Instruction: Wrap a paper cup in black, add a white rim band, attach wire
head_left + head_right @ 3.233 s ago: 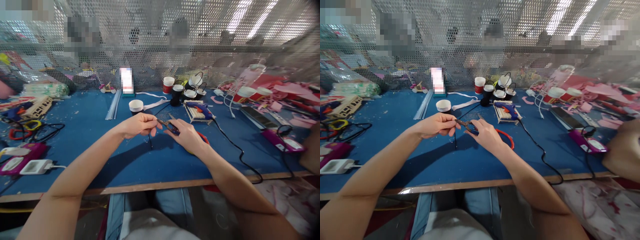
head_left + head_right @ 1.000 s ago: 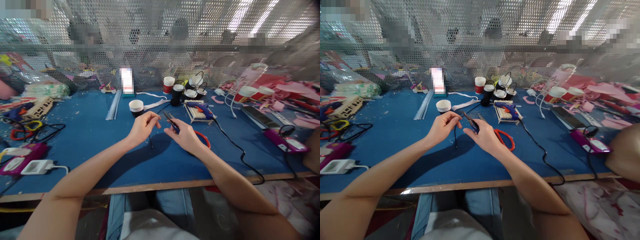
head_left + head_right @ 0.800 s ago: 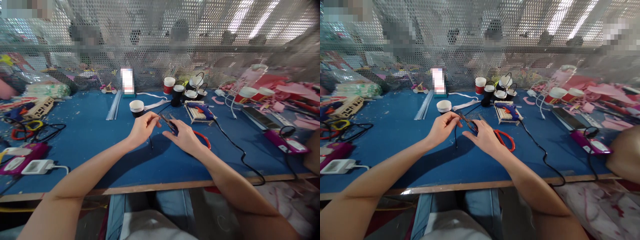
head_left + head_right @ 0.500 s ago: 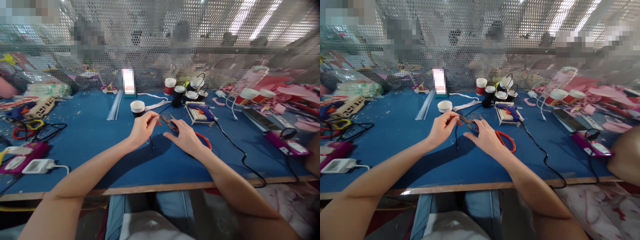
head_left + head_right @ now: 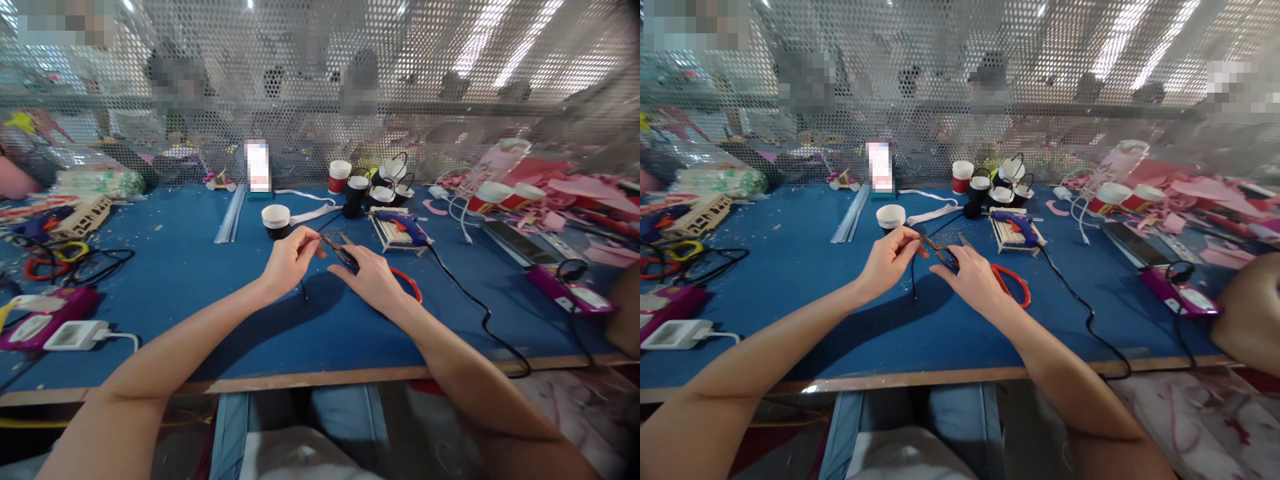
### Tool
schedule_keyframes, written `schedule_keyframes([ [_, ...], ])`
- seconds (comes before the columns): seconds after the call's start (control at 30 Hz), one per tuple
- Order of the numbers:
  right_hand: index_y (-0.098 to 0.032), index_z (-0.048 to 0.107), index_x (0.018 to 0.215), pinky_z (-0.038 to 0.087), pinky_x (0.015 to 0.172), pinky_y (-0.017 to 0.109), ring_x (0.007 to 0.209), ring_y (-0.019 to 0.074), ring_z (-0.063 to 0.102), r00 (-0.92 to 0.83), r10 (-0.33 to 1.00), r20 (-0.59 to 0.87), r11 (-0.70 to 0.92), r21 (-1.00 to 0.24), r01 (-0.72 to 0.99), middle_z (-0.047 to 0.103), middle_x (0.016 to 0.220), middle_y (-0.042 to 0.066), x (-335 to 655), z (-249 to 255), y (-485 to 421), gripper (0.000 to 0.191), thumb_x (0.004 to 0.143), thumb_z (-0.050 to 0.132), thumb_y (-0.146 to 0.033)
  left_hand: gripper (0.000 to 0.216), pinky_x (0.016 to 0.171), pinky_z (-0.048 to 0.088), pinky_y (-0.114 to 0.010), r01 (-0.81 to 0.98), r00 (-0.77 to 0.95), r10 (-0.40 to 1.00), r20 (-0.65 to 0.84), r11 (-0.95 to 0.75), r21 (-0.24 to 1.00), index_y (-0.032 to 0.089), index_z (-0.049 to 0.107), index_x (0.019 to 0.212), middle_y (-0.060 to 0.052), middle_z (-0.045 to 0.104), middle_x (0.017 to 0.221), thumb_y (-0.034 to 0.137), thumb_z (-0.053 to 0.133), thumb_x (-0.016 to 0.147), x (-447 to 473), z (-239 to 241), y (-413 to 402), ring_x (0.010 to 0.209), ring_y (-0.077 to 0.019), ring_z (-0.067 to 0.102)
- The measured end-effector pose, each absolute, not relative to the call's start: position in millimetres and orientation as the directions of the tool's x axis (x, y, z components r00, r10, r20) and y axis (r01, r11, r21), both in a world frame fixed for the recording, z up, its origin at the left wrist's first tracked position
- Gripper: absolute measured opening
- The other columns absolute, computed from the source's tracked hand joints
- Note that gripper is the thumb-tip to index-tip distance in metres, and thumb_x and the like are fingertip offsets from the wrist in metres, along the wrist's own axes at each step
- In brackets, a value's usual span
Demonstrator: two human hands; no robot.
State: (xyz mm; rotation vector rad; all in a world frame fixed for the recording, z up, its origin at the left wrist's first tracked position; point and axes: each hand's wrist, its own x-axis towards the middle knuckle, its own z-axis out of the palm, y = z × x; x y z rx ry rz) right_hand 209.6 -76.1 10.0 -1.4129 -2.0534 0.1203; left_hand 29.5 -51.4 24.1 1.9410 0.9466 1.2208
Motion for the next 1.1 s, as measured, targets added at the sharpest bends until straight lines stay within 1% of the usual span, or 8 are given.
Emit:
schedule_keyframes([
  [0.2,-0.014,0.061,0.103,0.047,0.077,0.038,0.087,0.0260,0.062,-0.218,0.871,0.441,0.419,-0.433,0.798,0.067,0.093,0.012,209.6,9.7,-75.0,0.038,0.080,0.056,-0.043,0.008,0.044,0.033,-0.019,0.101,0.365,0.873,0.323,-0.383,0.918,0.016,0.050,0.085,-0.002,0.064,0.068,0.024,0.047,0.084,30.0,25.5,-47.7,0.045,-0.0051,0.043],
  [0.37,-0.015,0.062,0.101,0.047,0.077,0.036,0.087,0.0246,0.062,-0.219,0.881,0.420,0.415,-0.462,0.784,0.067,0.093,0.011,207.5,12.3,-77.1,0.037,0.080,0.055,-0.044,0.006,0.042,0.029,-0.018,-0.021,0.401,0.883,0.244,-0.258,0.966,0.016,0.050,0.082,0.001,0.062,0.064,0.022,0.049,0.083,30.4,26.4,-45.6,0.041,-0.0031,0.036],
  [0.57,-0.014,0.057,0.112,0.047,0.075,0.034,0.086,0.0232,0.060,-0.157,0.932,0.327,0.306,-0.476,0.824,0.064,0.097,0.011,218.7,17.0,-66.6,0.053,0.080,0.048,-0.056,0.004,0.040,0.026,-0.017,-0.044,0.317,0.938,0.141,-0.134,0.990,0.014,0.053,0.082,-0.001,0.061,0.065,0.013,0.049,0.082,17.6,37.0,-29.0,0.039,-0.0010,0.034],
  [0.63,-0.012,0.052,0.119,0.045,0.078,0.035,0.092,0.0258,0.059,-0.120,0.952,0.282,0.233,-0.412,0.881,0.061,0.100,0.014,222.9,19.5,-59.4,0.059,0.082,0.043,-0.058,0.007,0.040,0.026,-0.016,-0.116,0.238,0.961,0.143,-0.118,0.986,0.013,0.053,0.081,-0.001,0.059,0.066,0.008,0.047,0.082,9.6,44.7,-20.8,0.040,-0.0007,0.035],
  [0.73,-0.009,0.049,0.121,0.044,0.077,0.039,0.092,0.0303,0.058,-0.110,0.976,0.188,0.151,-0.217,0.964,0.058,0.102,0.019,222.7,22.3,-47.1,0.064,0.082,0.039,-0.059,0.010,0.040,0.026,-0.017,-0.197,0.164,0.970,0.178,-0.145,0.970,0.013,0.054,0.078,0.001,0.051,0.059,0.006,0.048,0.081,-1.1,55.3,-12.2,0.042,-0.0021,0.039],
  [0.83,-0.011,0.052,0.117,0.044,0.076,0.040,0.093,0.0322,0.057,-0.199,0.975,0.103,0.205,-0.050,0.978,0.056,0.104,0.021,215.1,21.8,-30.3,0.061,0.081,0.041,-0.059,0.011,0.040,0.027,-0.017,-0.205,0.143,0.972,0.188,-0.156,0.966,0.013,0.055,0.075,0.003,0.046,0.055,0.005,0.049,0.080,-6.5,60.6,-9.6,0.043,-0.0034,0.041],
  [0.93,-0.011,0.052,0.117,0.043,0.081,0.039,0.099,0.0316,0.055,-0.266,0.960,0.084,0.270,-0.043,0.962,0.056,0.109,0.020,204.9,18.6,-4.4,0.059,0.082,0.042,-0.058,0.011,0.040,0.028,-0.018,-0.181,0.143,0.976,0.167,-0.141,0.973,0.013,0.057,0.075,0.002,0.047,0.055,0.006,0.050,0.079,-7.6,60.8,-9.5,0.043,-0.0038,0.042],
  [1.1,-0.006,0.052,0.114,0.042,0.083,0.035,0.101,0.0290,0.056,-0.218,0.972,0.088,0.225,-0.075,0.972,0.059,0.109,0.021,181.5,17.4,53.9,0.062,0.085,0.034,-0.058,0.010,0.039,0.027,-0.019,-0.196,0.129,0.981,0.146,-0.119,0.973,0.012,0.059,0.072,0.001,0.049,0.059,0.006,0.054,0.078,-8.9,58.3,-6.5,0.043,-0.0034,0.042],
])
